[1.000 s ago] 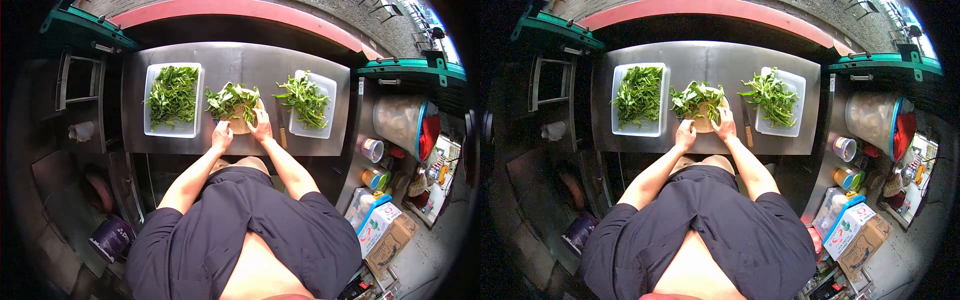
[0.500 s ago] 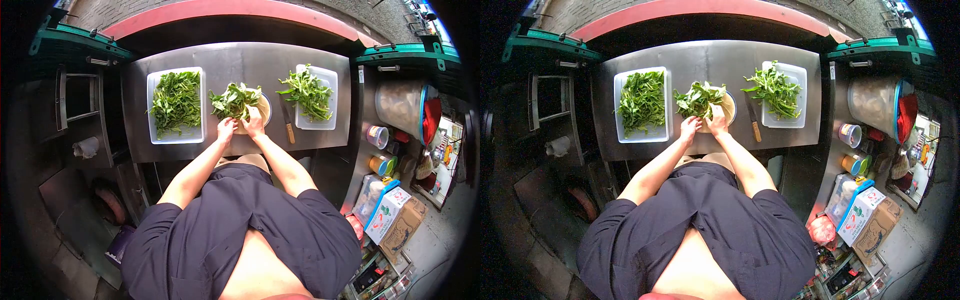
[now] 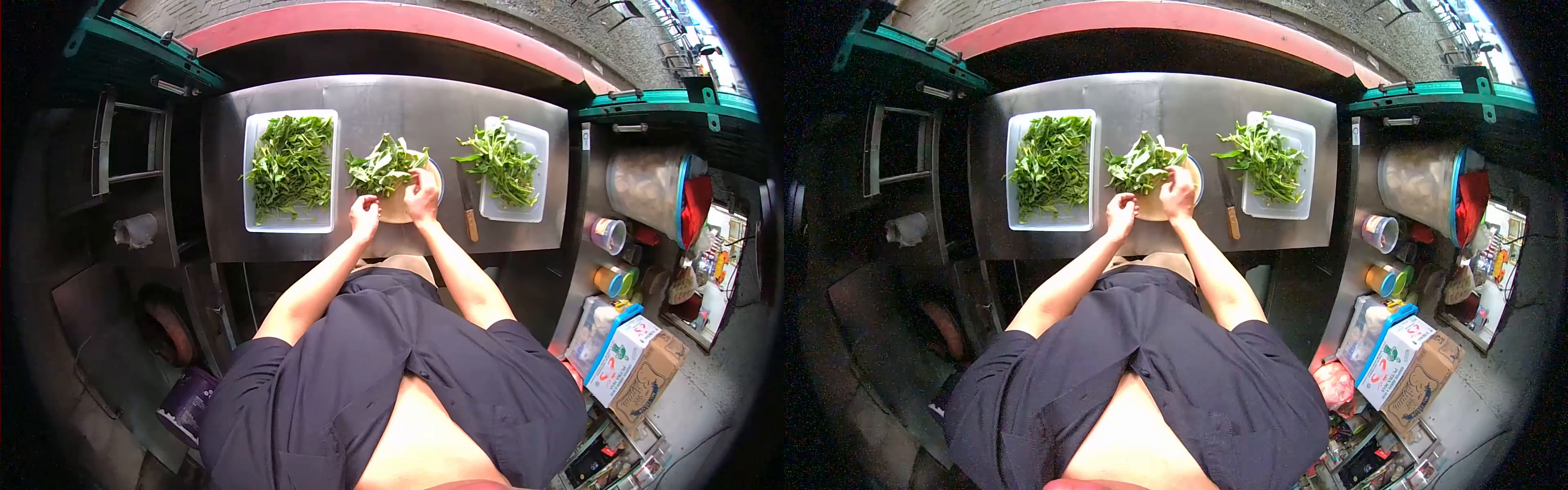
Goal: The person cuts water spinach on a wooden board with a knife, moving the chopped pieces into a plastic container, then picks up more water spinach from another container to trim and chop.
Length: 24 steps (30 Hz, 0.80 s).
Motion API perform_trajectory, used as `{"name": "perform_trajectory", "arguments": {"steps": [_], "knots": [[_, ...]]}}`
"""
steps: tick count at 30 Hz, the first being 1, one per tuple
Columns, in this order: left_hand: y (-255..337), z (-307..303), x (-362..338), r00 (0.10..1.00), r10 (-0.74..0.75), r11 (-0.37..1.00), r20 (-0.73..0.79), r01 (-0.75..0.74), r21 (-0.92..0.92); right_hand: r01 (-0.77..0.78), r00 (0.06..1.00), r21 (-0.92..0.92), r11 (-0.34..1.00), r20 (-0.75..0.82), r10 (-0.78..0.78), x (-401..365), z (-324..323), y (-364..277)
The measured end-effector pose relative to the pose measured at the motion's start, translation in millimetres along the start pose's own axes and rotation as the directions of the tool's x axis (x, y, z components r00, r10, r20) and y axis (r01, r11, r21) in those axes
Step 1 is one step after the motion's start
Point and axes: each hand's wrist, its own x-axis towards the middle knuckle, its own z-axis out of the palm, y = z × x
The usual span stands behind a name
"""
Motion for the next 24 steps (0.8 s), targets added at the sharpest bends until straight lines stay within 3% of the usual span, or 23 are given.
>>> {"name": "perform_trajectory", "arguments": {"steps": [1,2,3,4,6,8,10,12,14,15,16,18,22,24], "knots": [[2.4,0.5,-1.9,0.999,0.049,0.999,-0.001,-0.049,0.019,-0.080,0.990,0.081,0.993,-0.110,0.089,2.8,3.5,16.8],[4.8,1.2,-3.8,0.995,0.099,0.994,-0.001,-0.099,0.039,-0.051,0.984,-0.082,0.995,-0.176,0.036,8.0,4.0,34.9],[6.5,2.1,-3.7,0.995,0.101,0.994,-0.003,-0.101,0.040,-0.032,0.980,-0.119,0.992,-0.201,0.008,13.9,1.5,39.3],[9.0,2.9,-2.6,0.985,0.169,0.973,-0.012,-0.165,0.158,-0.017,0.974,-0.152,0.988,-0.227,-0.019,18.0,1.4,42.6],[16.5,3.7,-2.1,0.970,0.241,0.930,-0.011,-0.228,0.287,-0.052,0.988,-0.181,0.982,-0.153,0.024,23.0,0.1,38.2],[33.7,5.9,-6.3,0.855,0.516,0.757,-0.058,-0.423,0.497,-0.092,0.993,-0.209,0.973,-0.086,0.075,25.4,5.2,33.3],[44.8,3.0,-6.7,0.832,0.555,0.666,0.018,-0.457,0.589,-0.066,0.998,-0.223,0.973,-0.035,0.059,29.4,14.6,38.5],[53.2,2.0,-7.7,0.816,0.566,0.455,0.115,-0.426,0.782,-0.036,0.998,-0.116,0.993,-0.061,0.029,29.2,29.4,47.4],[42.4,-5.5,8.2,0.837,0.533,0.454,0.128,-0.410,0.791,-0.045,0.998,-0.082,0.996,-0.056,0.041,27.8,47.6,63.2],[41.2,-10.5,15.9,0.831,0.521,0.490,0.197,-0.480,0.727,-0.044,0.995,-0.111,0.993,-0.089,0.034,26.5,50.7,59.7],[37.7,-12.9,21.1,0.819,0.508,0.526,0.267,-0.540,0.656,-0.082,0.996,-0.061,0.995,-0.052,0.079,29.3,55.2,56.4],[33.3,-14.6,21.9,0.812,0.521,0.492,0.262,-0.537,0.686,-0.234,0.970,0.063,0.970,0.080,0.229,29.8,55.4,49.3],[42.5,-14.3,19.8,0.780,0.562,0.421,0.276,-0.556,0.717,-0.235,0.972,0.206,0.950,0.043,0.231,34.3,59.9,21.3],[47.1,-13.2,15.6,0.748,0.575,0.395,0.332,-0.609,0.688,-0.106,0.994,0.211,0.972,0.050,0.098,36.1,63.9,14.8]]}}
